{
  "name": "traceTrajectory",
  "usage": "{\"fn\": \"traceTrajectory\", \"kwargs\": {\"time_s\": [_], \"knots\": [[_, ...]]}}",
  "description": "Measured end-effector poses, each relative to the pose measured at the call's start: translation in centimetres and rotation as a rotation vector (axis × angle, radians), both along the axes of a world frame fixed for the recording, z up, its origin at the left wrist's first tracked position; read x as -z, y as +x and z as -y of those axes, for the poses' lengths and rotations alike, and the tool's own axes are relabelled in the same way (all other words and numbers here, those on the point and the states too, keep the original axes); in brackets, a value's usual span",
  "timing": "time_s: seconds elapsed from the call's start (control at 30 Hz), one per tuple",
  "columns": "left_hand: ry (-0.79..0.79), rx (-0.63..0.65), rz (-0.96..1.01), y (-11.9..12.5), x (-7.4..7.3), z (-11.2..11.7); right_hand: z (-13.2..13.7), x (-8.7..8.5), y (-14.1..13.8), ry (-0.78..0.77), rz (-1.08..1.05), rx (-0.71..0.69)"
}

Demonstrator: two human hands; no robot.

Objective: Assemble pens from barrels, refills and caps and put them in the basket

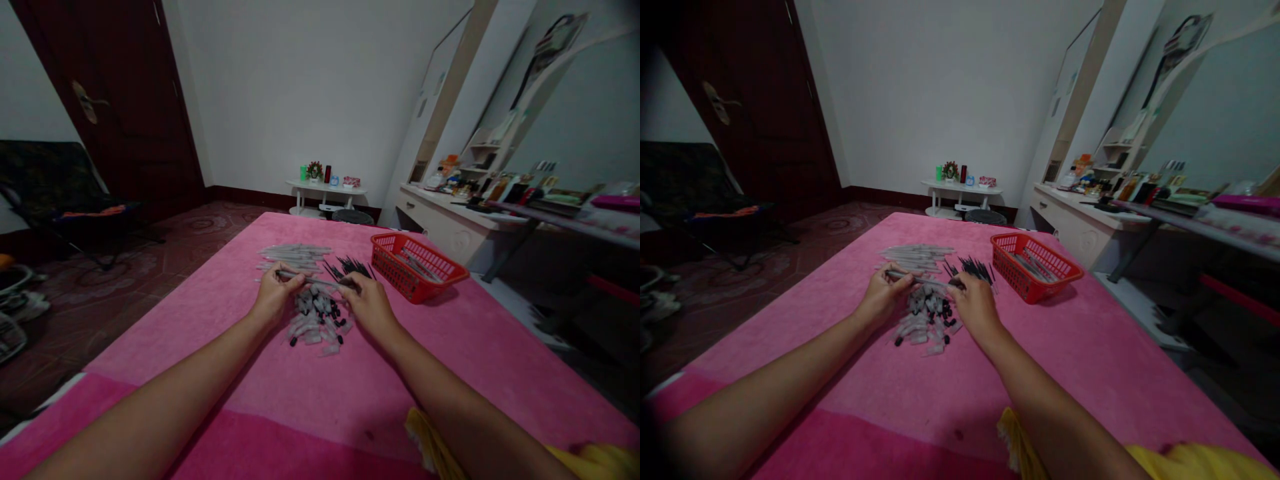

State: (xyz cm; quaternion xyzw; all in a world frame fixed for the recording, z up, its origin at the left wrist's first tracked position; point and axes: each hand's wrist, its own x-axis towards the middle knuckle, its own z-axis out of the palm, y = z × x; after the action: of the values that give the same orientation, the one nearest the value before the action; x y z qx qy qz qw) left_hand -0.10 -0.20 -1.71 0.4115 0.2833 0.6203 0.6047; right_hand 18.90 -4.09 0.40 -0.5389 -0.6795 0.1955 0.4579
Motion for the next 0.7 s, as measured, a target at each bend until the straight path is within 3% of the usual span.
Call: {"fn": "traceTrajectory", "kwargs": {"time_s": [0.23, 0.4, 0.5, 0.6, 0.7], "knots": [[0.013, 0.042, 0.001, 0.1, 0.1, 0.4, 0.3, 0.2, -0.1, 0.051, 0.096, 0.019], [0.063, 0.005, -0.092, 0.1, -0.7, -0.2, -0.1, -1.6, 0.6, 0.046, 0.136, 0.035], [0.165, -0.065, -0.23, -1.0, -0.8, -1.3, -0.6, -3.5, 3.4, 0.153, 0.13, 0.213], [0.241, -0.272, -0.488, -3.1, 0.1, -3.0, -0.9, -5.1, 7.5, 0.239, 0.221, 0.572], [0.384, -0.366, -0.928, -5.0, 1.3, -4.5, -0.9, -5.6, 11.2, 0.097, 0.414, 0.874]]}}
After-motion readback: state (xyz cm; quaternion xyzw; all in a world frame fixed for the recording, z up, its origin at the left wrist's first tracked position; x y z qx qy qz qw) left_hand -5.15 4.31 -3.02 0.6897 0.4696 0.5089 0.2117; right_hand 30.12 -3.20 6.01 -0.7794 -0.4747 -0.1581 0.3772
